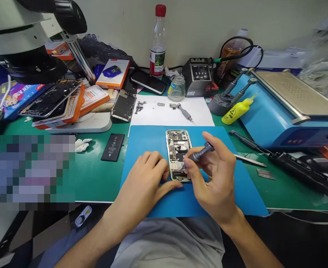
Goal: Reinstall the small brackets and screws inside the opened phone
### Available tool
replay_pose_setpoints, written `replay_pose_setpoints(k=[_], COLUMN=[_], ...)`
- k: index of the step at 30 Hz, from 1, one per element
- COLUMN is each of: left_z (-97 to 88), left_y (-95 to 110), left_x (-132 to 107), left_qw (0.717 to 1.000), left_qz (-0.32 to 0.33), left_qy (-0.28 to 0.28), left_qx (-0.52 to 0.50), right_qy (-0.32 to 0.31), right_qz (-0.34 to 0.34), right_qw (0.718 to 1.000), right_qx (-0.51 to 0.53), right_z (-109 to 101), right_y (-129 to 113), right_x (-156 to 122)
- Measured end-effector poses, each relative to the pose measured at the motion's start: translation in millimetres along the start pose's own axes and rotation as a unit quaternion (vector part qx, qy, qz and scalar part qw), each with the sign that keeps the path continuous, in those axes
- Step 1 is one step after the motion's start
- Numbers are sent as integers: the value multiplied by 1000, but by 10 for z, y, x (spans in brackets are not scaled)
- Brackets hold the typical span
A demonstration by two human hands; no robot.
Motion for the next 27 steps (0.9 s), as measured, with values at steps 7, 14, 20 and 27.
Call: replay_pose_setpoints(k=[7, 14, 20, 27], left_z=[23, 2, 18, 25], left_y=[-24, -33, -35, -49], left_x=[-18, -10, -19, -17], left_qw=[1000, 998, 999, 998], left_qz=[-18, -27, -22, -27], left_qy=[-5, -1, -1, -9], left_qx=[-20, -52, -47, -53], right_qy=[-33, -52, -63, -102], right_qz=[12, 22, 15, -159], right_qw=[999, 998, 998, 977], right_qx=[6, 9, 7, -94], right_z=[44, 83, 79, 96], right_y=[99, 125, 144, 9], right_x=[41, 38, 35, 72])
Point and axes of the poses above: each hand's wrist, its own x-axis towards the middle knuckle, its own z-axis out of the palm, y = z × x, the point moved 5 cm from there along x, towards the middle knuckle, and after that the axes turned 12 degrees about x, right-handed, at the moved point
